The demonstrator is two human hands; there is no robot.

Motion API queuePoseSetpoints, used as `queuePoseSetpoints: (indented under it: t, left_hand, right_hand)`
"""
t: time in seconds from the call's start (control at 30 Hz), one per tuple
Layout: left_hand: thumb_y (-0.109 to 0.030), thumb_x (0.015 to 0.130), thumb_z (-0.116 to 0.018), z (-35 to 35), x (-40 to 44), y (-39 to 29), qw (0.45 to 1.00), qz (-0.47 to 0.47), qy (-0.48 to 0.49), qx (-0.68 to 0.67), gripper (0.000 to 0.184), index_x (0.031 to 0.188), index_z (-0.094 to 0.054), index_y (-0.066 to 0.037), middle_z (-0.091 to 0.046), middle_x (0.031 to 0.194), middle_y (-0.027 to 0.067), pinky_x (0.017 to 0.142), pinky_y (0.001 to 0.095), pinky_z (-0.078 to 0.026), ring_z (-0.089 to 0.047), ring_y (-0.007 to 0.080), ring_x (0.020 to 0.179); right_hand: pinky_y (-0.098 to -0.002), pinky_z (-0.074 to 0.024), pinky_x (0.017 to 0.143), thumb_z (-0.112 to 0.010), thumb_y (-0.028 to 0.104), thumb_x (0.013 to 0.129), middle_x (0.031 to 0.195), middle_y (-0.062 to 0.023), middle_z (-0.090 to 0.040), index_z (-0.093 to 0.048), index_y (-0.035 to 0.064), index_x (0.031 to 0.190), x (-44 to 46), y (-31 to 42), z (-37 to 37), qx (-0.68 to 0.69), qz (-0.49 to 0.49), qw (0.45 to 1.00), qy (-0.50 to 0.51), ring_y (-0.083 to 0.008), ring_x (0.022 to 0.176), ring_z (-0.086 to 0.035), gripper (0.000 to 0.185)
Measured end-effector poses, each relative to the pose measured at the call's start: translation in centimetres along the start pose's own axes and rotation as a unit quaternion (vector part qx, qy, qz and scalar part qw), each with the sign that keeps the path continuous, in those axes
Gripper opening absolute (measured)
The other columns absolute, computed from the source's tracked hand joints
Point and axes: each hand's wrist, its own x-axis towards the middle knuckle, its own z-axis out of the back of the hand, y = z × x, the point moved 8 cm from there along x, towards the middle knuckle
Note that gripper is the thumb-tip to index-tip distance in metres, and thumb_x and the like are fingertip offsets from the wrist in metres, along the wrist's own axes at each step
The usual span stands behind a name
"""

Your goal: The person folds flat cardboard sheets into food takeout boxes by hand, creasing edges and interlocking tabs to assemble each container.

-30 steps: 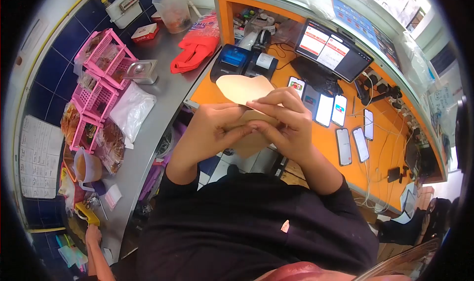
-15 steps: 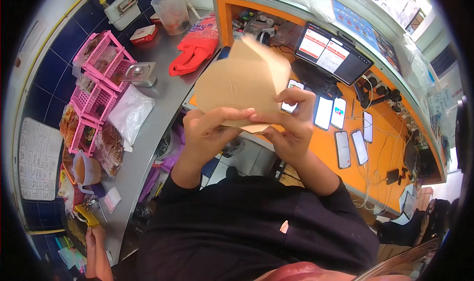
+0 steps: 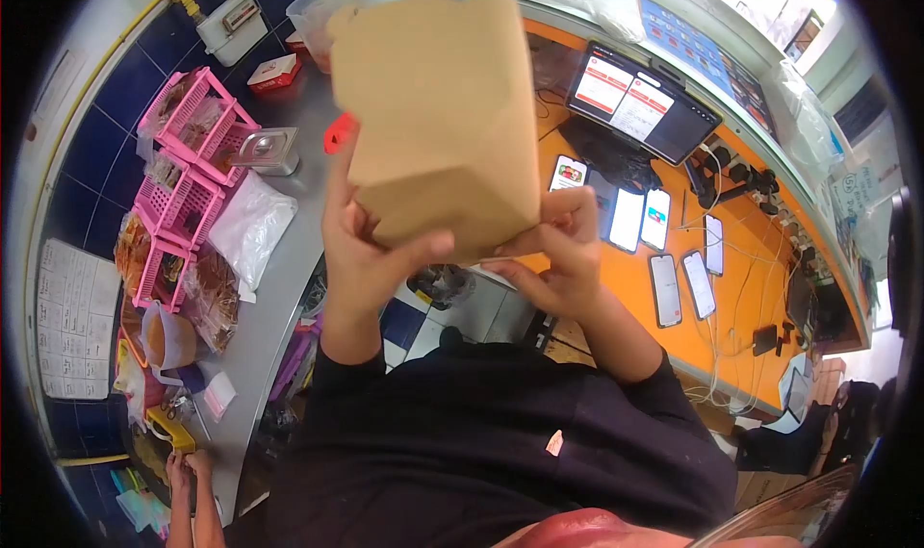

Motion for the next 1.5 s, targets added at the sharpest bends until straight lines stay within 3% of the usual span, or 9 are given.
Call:
queuePoseSetpoints:
  t: [0.2,0.33,0.6,0.9,0.93,1.0,1.1,1.2,1.5]
  left_hand:
    - [-0.002,0.080,-0.076,1.0,-0.7,2.9,0.957,0.115,0.126,0.234,0.021,0.099,-0.070,0.003,-0.072,0.084,0.0101,0.070,0.0287,-0.055,-0.070,0.0146,0.080]
    - [-0.005,0.075,-0.076,-1.4,-1.4,2.0,0.900,-0.019,0.279,0.333,0.019,0.094,-0.071,-0.001,-0.068,0.073,0.0109,0.058,0.0292,-0.050,-0.068,0.0190,0.065]
    - [-0.006,0.067,-0.080,0.3,-2.0,2.3,0.886,-0.082,0.185,0.417,0.026,0.091,-0.071,-0.002,-0.065,0.068,0.0109,0.055,0.0298,-0.049,-0.065,0.0241,0.059]
    - [-0.002,0.068,-0.079,0.1,-2.9,2.1,0.910,-0.199,0.076,0.357,0.028,0.093,-0.068,0.000,-0.070,0.085,0.0088,0.069,0.0289,-0.052,-0.068,0.0184,0.077]
    - [-0.002,0.070,-0.079,0.0,-3.2,2.3,0.915,-0.207,0.093,0.335,0.028,0.095,-0.068,0.000,-0.070,0.088,0.0092,0.071,0.0291,-0.052,-0.068,0.0186,0.080]
    - [-0.005,0.075,-0.078,-0.5,-3.5,3.5,0.952,-0.126,0.166,0.223,0.029,0.101,-0.066,0.000,-0.069,0.096,0.0094,0.076,0.0292,-0.051,-0.067,0.0188,0.087]
    - [-0.011,0.084,-0.074,0.4,-3.2,5.8,0.988,0.064,0.141,-0.015,0.030,0.109,-0.062,0.001,-0.066,0.106,0.0076,0.080,0.0281,-0.049,-0.063,0.0151,0.095]
    - [-0.013,0.090,-0.069,0.9,-3.0,6.6,0.990,0.135,0.007,0.030,0.029,0.114,-0.061,0.001,-0.064,0.111,0.0049,0.086,0.0283,-0.048,-0.059,0.0130,0.102]
    - [-0.012,0.095,-0.063,0.1,-3.0,6.3,0.994,0.094,0.053,0.029,0.025,0.117,-0.062,0.001,-0.064,0.112,0.0060,0.088,0.0283,-0.047,-0.059,0.0128,0.101]
  right_hand:
    - [-0.0353,-0.0440,0.084,-0.089,0.028,0.063,0.110,-0.0133,-0.049,-0.072,0.0064,0.095,2.3,1.9,2.8,-0.015,-0.034,0.993,-0.108,-0.0256,0.100,-0.050,0.042]
    - [-0.0378,-0.0450,0.086,-0.085,0.025,0.064,0.114,-0.0072,-0.061,-0.073,0.0072,0.107,3.3,2.7,1.9,-0.145,0.042,0.988,-0.036,-0.0276,0.103,-0.052,0.048]
    - [-0.0285,-0.0489,0.067,-0.078,0.008,0.066,0.101,-0.0022,-0.070,-0.077,0.0078,0.099,1.3,3.6,1.0,-0.174,0.085,0.981,-0.028,-0.0183,0.077,-0.060,0.034]
    - [-0.0303,-0.0551,0.066,-0.075,0.001,0.077,0.114,-0.0128,-0.060,-0.074,0.0007,0.092,-0.1,0.4,-0.2,0.222,-0.188,0.953,-0.081,-0.0175,0.083,-0.066,0.015]
    - [-0.0295,-0.0549,0.065,-0.076,0.002,0.078,0.112,-0.0119,-0.060,-0.074,0.0012,0.092,0.3,1.1,0.4,0.159,-0.115,0.977,-0.089,-0.0164,0.083,-0.065,0.014]
    - [-0.0279,-0.0544,0.063,-0.076,0.005,0.079,0.107,-0.0101,-0.060,-0.074,0.0021,0.091,0.7,2.1,1.5,0.028,0.032,0.993,-0.106,-0.0144,0.081,-0.064,0.012]
    - [-0.0288,-0.0527,0.065,-0.080,0.009,0.076,0.103,-0.0075,-0.057,-0.071,0.0009,0.089,1.5,2.0,2.2,-0.055,0.015,0.994,-0.088,-0.0151,0.084,-0.061,0.017]
    - [-0.0279,-0.0503,0.065,-0.082,0.011,0.074,0.103,-0.0091,-0.053,-0.069,0.0004,0.086,1.8,1.2,1.3,-0.025,-0.037,0.996,-0.084,-0.0149,0.084,-0.058,0.021]
    - [-0.0197,-0.0485,0.062,-0.078,0.002,0.078,0.113,-0.0084,-0.039,-0.066,-0.0023,0.083,0.5,-2.4,0.1,0.177,-0.248,0.949,-0.079,-0.0080,0.088,-0.050,0.013]
